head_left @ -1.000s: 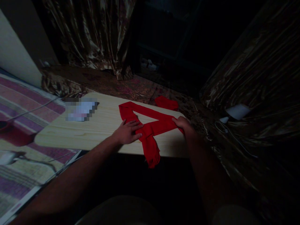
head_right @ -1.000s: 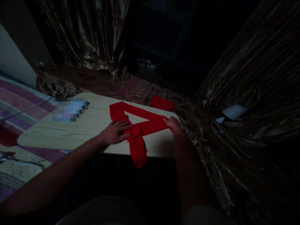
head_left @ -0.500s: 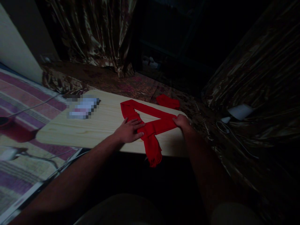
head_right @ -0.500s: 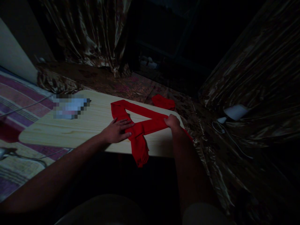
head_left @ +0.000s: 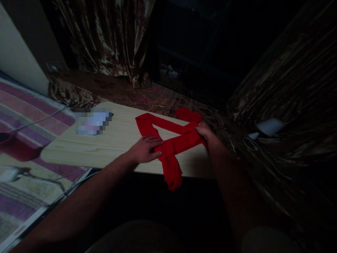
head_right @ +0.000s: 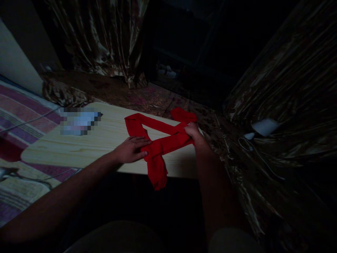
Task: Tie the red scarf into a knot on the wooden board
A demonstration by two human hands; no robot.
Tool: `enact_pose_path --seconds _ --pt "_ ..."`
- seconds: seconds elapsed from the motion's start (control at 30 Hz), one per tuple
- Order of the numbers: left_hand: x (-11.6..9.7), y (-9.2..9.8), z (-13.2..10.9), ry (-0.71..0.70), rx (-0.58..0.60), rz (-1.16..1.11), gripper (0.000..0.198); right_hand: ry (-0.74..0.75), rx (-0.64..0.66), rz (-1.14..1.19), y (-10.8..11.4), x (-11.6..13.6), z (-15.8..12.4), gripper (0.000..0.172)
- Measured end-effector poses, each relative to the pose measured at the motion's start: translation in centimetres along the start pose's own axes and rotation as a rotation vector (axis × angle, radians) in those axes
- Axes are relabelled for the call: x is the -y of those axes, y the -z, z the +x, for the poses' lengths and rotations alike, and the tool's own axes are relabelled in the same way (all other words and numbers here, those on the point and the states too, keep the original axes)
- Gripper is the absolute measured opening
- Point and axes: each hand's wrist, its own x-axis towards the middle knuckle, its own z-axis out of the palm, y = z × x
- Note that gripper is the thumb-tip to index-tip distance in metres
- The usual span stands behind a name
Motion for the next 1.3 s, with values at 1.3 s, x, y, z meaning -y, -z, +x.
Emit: enact_pose_path --seconds 1.3 --pt "-0.6 -0.1 0.2 0.077 0.064 0.102 0.084 0.009 0.641 0.081 8.8 -2.8 -6.3 0.031"
